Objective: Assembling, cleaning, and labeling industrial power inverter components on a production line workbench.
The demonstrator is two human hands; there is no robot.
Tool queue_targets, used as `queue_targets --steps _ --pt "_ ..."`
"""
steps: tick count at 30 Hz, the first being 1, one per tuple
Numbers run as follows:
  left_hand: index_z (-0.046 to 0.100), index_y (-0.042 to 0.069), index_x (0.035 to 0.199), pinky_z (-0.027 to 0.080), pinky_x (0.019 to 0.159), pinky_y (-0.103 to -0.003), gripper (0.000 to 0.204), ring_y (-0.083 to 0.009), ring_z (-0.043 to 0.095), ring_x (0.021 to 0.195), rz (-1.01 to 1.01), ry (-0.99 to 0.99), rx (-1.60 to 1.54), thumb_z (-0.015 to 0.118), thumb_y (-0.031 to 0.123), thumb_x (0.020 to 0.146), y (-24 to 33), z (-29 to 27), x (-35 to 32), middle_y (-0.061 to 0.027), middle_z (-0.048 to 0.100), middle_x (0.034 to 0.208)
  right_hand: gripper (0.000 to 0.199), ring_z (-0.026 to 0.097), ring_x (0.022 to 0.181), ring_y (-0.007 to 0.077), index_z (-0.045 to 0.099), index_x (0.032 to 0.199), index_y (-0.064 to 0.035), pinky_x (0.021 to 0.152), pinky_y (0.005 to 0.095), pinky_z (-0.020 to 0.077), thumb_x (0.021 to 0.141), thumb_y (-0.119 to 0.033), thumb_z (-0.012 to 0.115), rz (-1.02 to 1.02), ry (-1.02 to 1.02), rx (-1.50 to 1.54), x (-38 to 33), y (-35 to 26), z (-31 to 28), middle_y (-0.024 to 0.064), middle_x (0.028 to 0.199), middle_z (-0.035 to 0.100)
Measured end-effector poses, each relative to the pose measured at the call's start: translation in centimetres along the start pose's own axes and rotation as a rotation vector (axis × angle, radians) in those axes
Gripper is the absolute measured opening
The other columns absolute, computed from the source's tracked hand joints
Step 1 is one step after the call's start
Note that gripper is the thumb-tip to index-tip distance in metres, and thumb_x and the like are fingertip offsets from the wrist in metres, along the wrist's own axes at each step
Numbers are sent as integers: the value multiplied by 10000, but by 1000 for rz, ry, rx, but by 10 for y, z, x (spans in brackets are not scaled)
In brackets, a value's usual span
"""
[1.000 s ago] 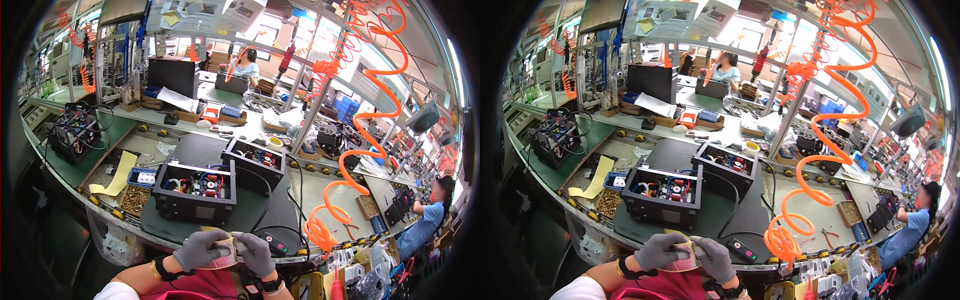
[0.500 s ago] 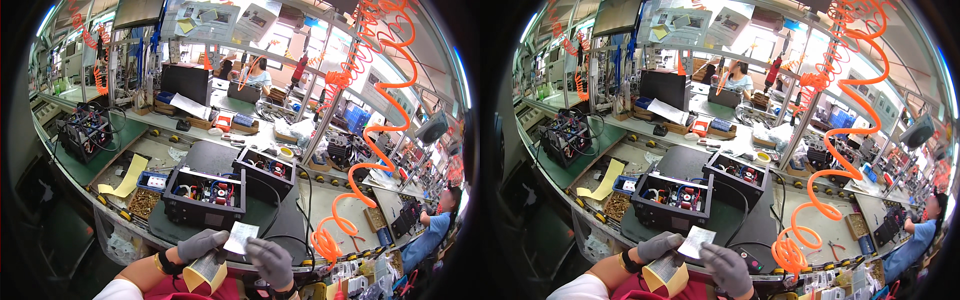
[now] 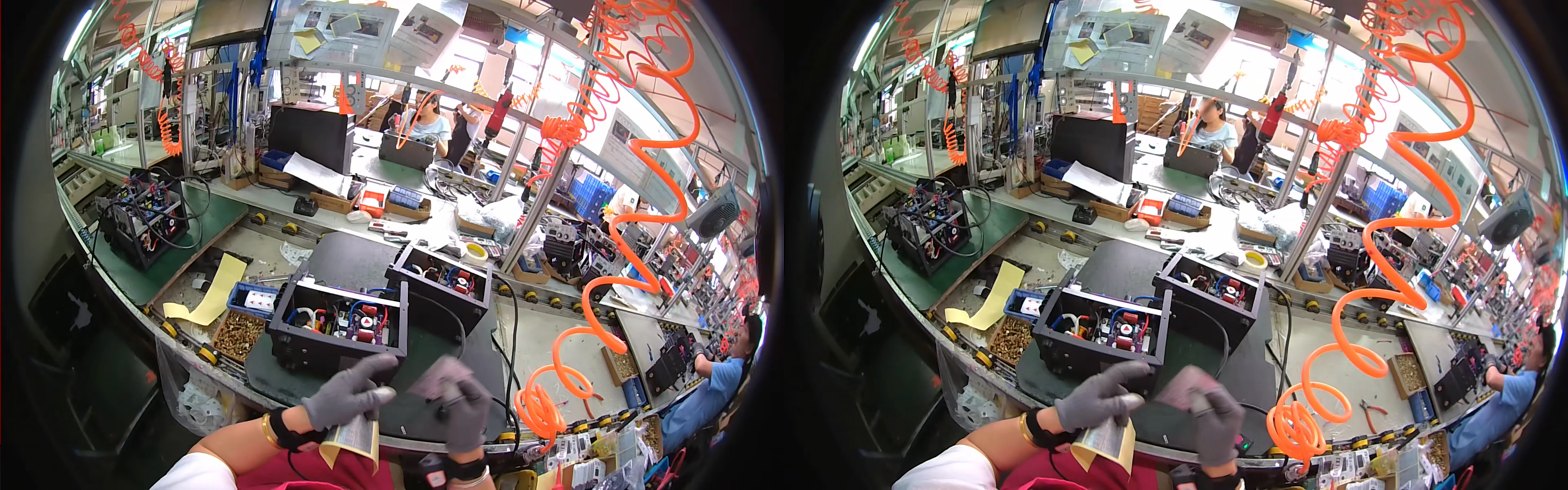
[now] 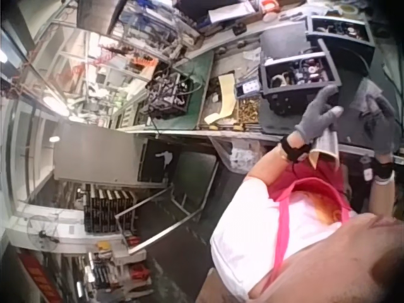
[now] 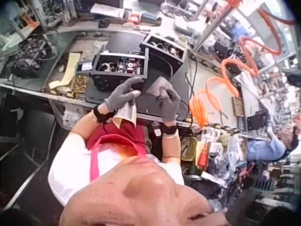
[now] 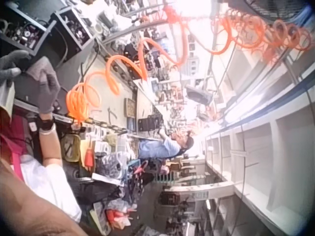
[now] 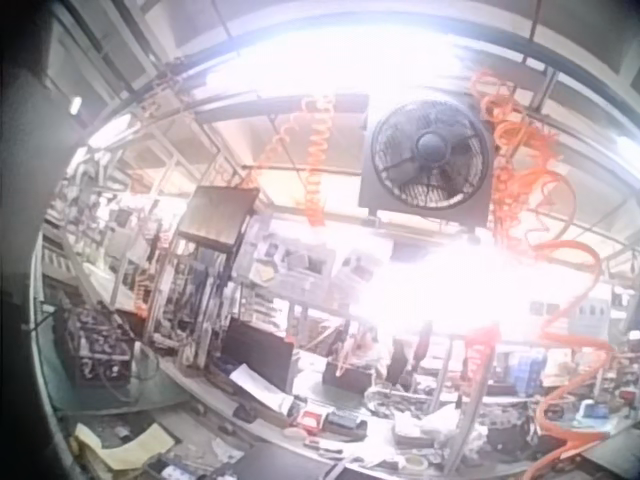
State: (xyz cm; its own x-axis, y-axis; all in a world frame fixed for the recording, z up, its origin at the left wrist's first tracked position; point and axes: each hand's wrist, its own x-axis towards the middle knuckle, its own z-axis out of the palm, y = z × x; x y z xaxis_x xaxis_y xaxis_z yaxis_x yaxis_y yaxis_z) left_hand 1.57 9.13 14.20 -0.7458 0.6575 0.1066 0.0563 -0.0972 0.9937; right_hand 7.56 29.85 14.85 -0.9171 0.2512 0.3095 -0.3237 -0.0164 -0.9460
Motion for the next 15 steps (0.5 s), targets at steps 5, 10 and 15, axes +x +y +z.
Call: queue_targets --steps 5,10,15 --pt "371 66 1343 491 556 -271 495 -106 604 584 -21 196 41 608 158 917 -20 -36 17 -48 595 712 153 577 750 109 624 844 23 716 225 451 909 -105 571 -175 418 42 52 -3 -33 59 822 633" --pt "503 28 1073 493 541 -278 224 -114 607 563 -85 270 218 599 139 903 -17 -48 28 -48 613 722 146 566 701 63 666 861 -12 675 201 459 884 -156 653 -188 456 88 119 31 -78 -5 770 622" --pt "534 37 955 483 541 -266 217 -91 602 582 -172 233 328 675 161 847 1 -77 -37 -48 618 722 201 564 672 69 692 909 -3 637 216 466 853 -196 704 -5 429 -4 142 78 -90 -5 760 625"
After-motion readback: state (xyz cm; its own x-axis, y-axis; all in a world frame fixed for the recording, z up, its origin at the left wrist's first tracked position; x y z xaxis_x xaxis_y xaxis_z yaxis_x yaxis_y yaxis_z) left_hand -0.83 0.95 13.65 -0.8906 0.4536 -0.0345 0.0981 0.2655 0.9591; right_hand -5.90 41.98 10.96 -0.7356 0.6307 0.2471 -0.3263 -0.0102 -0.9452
